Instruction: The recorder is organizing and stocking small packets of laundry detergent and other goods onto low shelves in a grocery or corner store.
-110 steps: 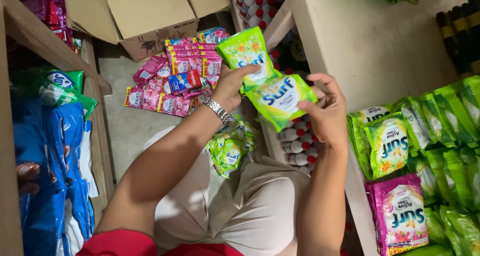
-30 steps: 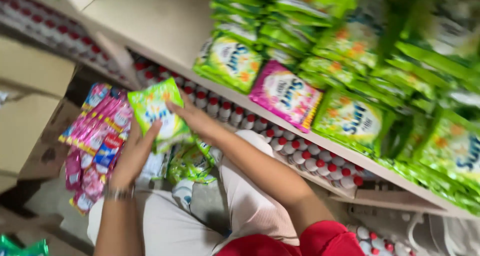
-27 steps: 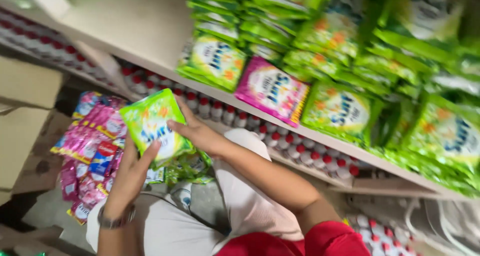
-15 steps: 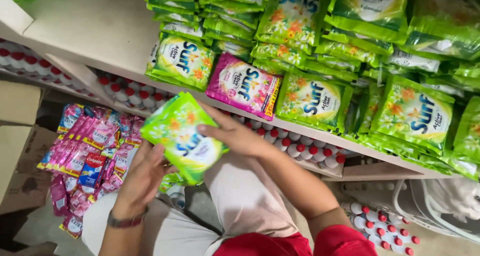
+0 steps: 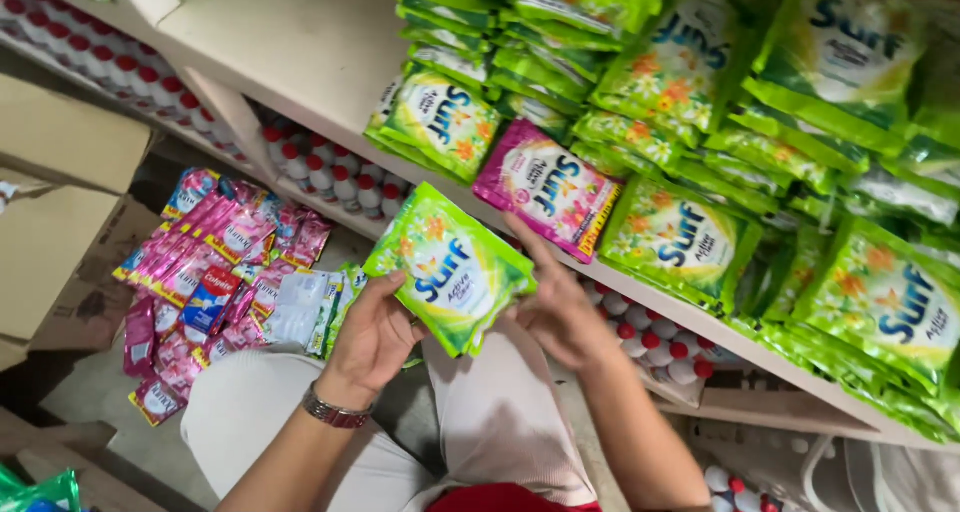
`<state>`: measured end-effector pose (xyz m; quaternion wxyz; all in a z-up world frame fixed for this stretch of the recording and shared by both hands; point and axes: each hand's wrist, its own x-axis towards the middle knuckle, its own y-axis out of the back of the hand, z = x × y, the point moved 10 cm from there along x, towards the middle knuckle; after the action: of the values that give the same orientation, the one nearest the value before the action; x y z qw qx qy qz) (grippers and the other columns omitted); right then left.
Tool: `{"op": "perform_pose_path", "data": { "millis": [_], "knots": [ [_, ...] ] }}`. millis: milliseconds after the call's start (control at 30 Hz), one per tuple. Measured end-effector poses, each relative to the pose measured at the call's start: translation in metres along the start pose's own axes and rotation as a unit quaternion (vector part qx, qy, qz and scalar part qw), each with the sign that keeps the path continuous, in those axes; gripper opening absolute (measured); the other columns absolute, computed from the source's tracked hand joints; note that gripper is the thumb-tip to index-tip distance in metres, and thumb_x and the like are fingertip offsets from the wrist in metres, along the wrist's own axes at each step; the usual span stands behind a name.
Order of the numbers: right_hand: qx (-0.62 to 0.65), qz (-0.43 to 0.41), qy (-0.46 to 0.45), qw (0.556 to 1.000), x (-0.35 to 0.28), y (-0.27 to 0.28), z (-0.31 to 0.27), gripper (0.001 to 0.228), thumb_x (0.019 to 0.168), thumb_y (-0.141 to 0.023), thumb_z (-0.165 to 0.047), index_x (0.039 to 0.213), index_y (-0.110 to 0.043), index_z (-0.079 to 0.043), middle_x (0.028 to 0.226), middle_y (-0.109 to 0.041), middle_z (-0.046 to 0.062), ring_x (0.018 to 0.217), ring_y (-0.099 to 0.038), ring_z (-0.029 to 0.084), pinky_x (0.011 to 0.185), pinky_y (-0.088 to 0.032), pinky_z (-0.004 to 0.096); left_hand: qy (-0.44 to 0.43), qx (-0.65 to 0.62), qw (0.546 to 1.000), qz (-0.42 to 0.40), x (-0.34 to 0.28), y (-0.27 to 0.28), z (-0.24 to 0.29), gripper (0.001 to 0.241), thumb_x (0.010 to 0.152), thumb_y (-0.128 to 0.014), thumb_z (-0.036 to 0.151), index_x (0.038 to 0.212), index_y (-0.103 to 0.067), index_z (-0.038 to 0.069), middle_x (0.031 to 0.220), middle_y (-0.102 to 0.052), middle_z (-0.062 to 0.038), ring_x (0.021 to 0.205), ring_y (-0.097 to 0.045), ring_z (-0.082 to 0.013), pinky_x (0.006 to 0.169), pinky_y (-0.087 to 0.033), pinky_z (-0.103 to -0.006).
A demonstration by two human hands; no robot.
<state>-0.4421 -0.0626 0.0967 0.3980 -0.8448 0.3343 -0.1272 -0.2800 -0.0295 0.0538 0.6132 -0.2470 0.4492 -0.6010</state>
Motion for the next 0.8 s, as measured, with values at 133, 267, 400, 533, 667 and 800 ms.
{"op": "perform_pose_path", "data": {
  "millis": [133,267,400,533,667,800],
  "knots": [
    [-0.173,0.094,0.128,0.972,0.008,-0.036,-0.012,0.114,0.080,-0.081,-0.026,0.167,-0.007,-0.013,0.162,-0.033,0.015,0.137,-0.047,0.028,0.113,-0.041,0.045,-0.081,0.106,0.990,0.044,-0.004,-0.003,0.009,0.053,0.093,-0.063,0.019,0.143,-0.048,0.008,0.131,-0.065,-0.009,0.112,-0.069,-0.0238,0.085,-0.061,-0.0459],
    [-0.334,0.132,0.196,0.913,0.007,-0.040,-0.020,0.108,0.085,-0.076,-0.014,0.168,-0.008,-0.009,0.172,-0.019,0.011,0.150,-0.035,0.023,0.122,-0.031,0.036,-0.131,0.161,0.977,0.041,-0.016,-0.023,0.016,0.060,0.089,-0.068,0.013,0.144,-0.043,0.011,0.131,-0.063,-0.011,0.115,-0.067,-0.0233,0.088,-0.059,-0.0445],
    [-0.386,0.172,0.180,0.888,0.011,-0.047,-0.034,0.100,0.086,-0.074,-0.005,0.166,-0.015,-0.008,0.169,-0.025,0.014,0.148,-0.037,0.024,0.120,-0.033,0.035,-0.139,0.170,0.975,0.035,-0.018,-0.031,0.034,0.058,0.094,-0.068,0.019,0.144,-0.040,0.011,0.132,-0.061,-0.008,0.115,-0.066,-0.0171,0.089,-0.059,-0.0363],
    [-0.345,0.162,0.191,0.905,0.022,-0.071,-0.057,0.097,0.085,-0.072,-0.004,0.163,-0.016,-0.010,0.168,-0.024,0.012,0.142,-0.042,0.025,0.115,-0.040,0.039,-0.156,0.176,0.971,0.045,-0.006,-0.044,0.063,0.057,0.092,-0.069,0.022,0.142,-0.041,0.013,0.127,-0.061,-0.004,0.109,-0.066,-0.0142,0.083,-0.059,-0.0345],
    [-0.428,0.137,0.264,0.853,0.030,-0.103,-0.089,0.092,0.090,-0.070,-0.001,0.167,-0.019,-0.009,0.168,-0.028,0.015,0.150,-0.038,0.026,0.124,-0.034,0.038,-0.189,0.203,0.961,0.011,0.011,-0.071,0.100,0.056,0.094,-0.070,0.024,0.142,-0.044,0.012,0.123,-0.063,-0.004,0.108,-0.066,-0.0134,0.082,-0.059,-0.0324],
    [-0.481,0.137,0.308,0.810,0.056,-0.101,-0.117,0.080,0.097,-0.068,-0.002,0.165,-0.026,-0.008,0.160,-0.040,0.017,0.148,-0.044,0.028,0.127,-0.035,0.038,-0.212,0.274,0.938,0.012,0.043,-0.080,0.135,0.056,0.093,-0.072,0.031,0.140,-0.048,0.012,0.120,-0.065,-0.004,0.104,-0.065,-0.0124,0.079,-0.054,-0.0300]
  ]
}}
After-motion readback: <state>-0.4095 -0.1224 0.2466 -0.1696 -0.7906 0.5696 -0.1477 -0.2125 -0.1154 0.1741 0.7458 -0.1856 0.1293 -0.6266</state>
